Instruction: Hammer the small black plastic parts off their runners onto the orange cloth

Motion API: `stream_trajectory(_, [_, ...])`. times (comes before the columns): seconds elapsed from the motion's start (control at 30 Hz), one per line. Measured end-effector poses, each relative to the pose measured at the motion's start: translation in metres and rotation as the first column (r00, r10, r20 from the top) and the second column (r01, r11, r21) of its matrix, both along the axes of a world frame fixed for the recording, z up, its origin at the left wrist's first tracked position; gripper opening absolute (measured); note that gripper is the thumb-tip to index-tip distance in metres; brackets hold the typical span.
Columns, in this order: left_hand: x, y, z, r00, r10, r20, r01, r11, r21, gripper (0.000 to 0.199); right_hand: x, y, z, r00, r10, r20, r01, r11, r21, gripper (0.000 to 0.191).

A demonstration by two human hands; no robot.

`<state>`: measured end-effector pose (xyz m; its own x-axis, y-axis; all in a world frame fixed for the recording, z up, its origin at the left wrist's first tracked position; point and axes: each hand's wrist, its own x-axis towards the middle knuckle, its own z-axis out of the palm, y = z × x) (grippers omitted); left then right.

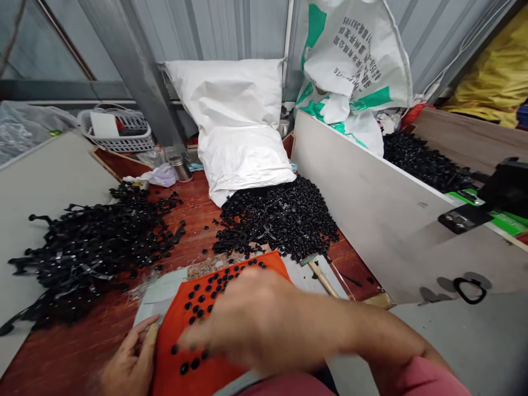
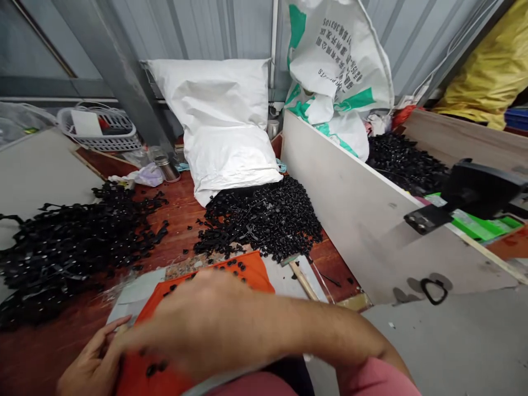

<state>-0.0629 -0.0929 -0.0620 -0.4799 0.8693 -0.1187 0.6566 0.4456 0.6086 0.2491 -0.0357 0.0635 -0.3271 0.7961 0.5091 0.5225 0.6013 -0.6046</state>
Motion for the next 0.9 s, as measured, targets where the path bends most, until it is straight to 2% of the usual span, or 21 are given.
stream_trajectory(0.07, [-0.001,0.000,0.000,1.000,-0.006,0.004,0.006,1.000,0.017,0.040,0.017,0.061,0.000,0.976,-0.009,0.219,0.034,0.993,-0.111,0.029])
stream_trajectory(0.17, [0.001,0.000,0.000,0.999,-0.027,0.027,0.025,0.997,0.070,0.033,0.055,0.143,-0.002,0.901,-0.126,0.416,0.221,0.957,-0.188,0.030])
stream_trajectory(0.2, [0.001,0.000,0.000,0.999,-0.035,0.036,0.032,0.997,0.070,0.031,0.067,0.162,-0.007,0.880,-0.179,0.439,0.289,0.937,-0.196,0.031])
stream_trajectory(0.27, [0.001,0.001,0.001,0.998,-0.037,0.045,0.034,0.998,0.057,0.030,0.085,0.184,-0.020,0.850,-0.210,0.482,0.355,0.906,-0.230,0.035])
stream_trajectory(0.37, [0.002,0.002,0.002,0.998,-0.038,0.048,0.036,0.998,0.050,0.029,0.100,0.188,-0.044,0.839,-0.234,0.492,0.415,0.859,-0.298,0.036])
stream_trajectory(0.43, [0.003,0.003,0.002,0.998,-0.044,0.054,0.041,0.998,0.047,0.029,0.108,0.185,-0.053,0.851,-0.268,0.452,0.447,0.822,-0.354,0.035])
stream_trajectory(0.57, [0.002,0.003,0.002,0.994,-0.074,0.075,0.072,0.997,0.031,0.031,0.129,0.181,-0.056,0.884,-0.391,0.255,0.467,0.732,-0.496,0.035])
stream_trajectory(0.63, [0.001,0.003,0.000,0.993,-0.091,0.072,0.088,0.995,0.043,0.032,0.136,0.179,-0.055,0.876,-0.469,0.114,0.446,0.696,-0.564,0.036])
stream_trajectory(0.7, [-0.001,0.004,-0.002,0.992,-0.105,0.066,0.100,0.993,0.065,0.032,0.140,0.176,-0.053,0.834,-0.551,-0.037,0.420,0.676,-0.605,0.038])
stream_trajectory(0.8, [-0.003,0.002,-0.004,0.992,-0.113,0.060,0.107,0.990,0.095,0.032,0.138,0.170,-0.050,0.724,-0.648,-0.236,0.393,0.669,-0.631,0.040])
stream_trajectory(0.9, [-0.002,0.000,-0.004,0.991,-0.124,0.039,0.119,0.986,0.121,0.036,0.129,0.158,-0.045,0.640,-0.665,-0.384,0.318,0.685,-0.655,0.040])
